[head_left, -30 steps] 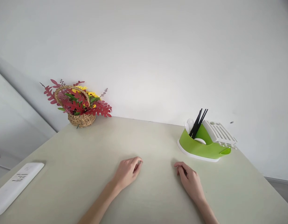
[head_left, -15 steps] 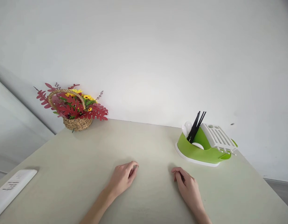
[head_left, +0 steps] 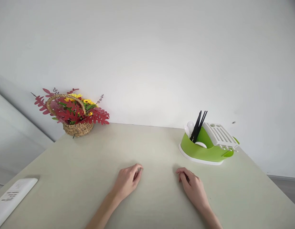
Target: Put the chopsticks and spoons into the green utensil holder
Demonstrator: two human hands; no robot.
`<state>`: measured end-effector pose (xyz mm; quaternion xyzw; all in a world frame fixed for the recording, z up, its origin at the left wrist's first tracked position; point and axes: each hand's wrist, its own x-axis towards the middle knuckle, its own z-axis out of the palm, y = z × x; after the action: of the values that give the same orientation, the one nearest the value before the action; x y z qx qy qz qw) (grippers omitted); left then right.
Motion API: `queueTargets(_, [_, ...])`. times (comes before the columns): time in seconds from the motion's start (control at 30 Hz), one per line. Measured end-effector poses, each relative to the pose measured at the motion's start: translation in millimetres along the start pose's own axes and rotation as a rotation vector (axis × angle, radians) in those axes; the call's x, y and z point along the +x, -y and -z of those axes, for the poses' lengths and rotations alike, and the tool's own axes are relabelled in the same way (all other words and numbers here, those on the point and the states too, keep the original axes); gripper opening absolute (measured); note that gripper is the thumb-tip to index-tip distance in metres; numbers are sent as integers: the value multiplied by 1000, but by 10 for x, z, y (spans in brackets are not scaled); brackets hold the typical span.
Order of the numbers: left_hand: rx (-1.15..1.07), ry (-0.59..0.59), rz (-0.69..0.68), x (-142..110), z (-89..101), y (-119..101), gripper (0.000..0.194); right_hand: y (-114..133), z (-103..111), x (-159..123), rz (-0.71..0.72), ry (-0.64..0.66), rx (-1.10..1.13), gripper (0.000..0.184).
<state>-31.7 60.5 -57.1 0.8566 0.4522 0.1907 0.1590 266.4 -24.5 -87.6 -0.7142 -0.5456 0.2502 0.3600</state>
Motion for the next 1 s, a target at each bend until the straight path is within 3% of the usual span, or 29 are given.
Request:
queueTargets(0.63, [-5,-22,-29,-32,0,-6,22,-68,-31,-3,1,-39,50,33])
queueTargets(0.77, [-7,-29,-35,-37,-5,-6,22,-54,-27,2,-45,-215,135,33])
queueTargets(1.0, [-9,-33,-53,-46,-3,-19,21,-109,26,58,-75,-673,190,42])
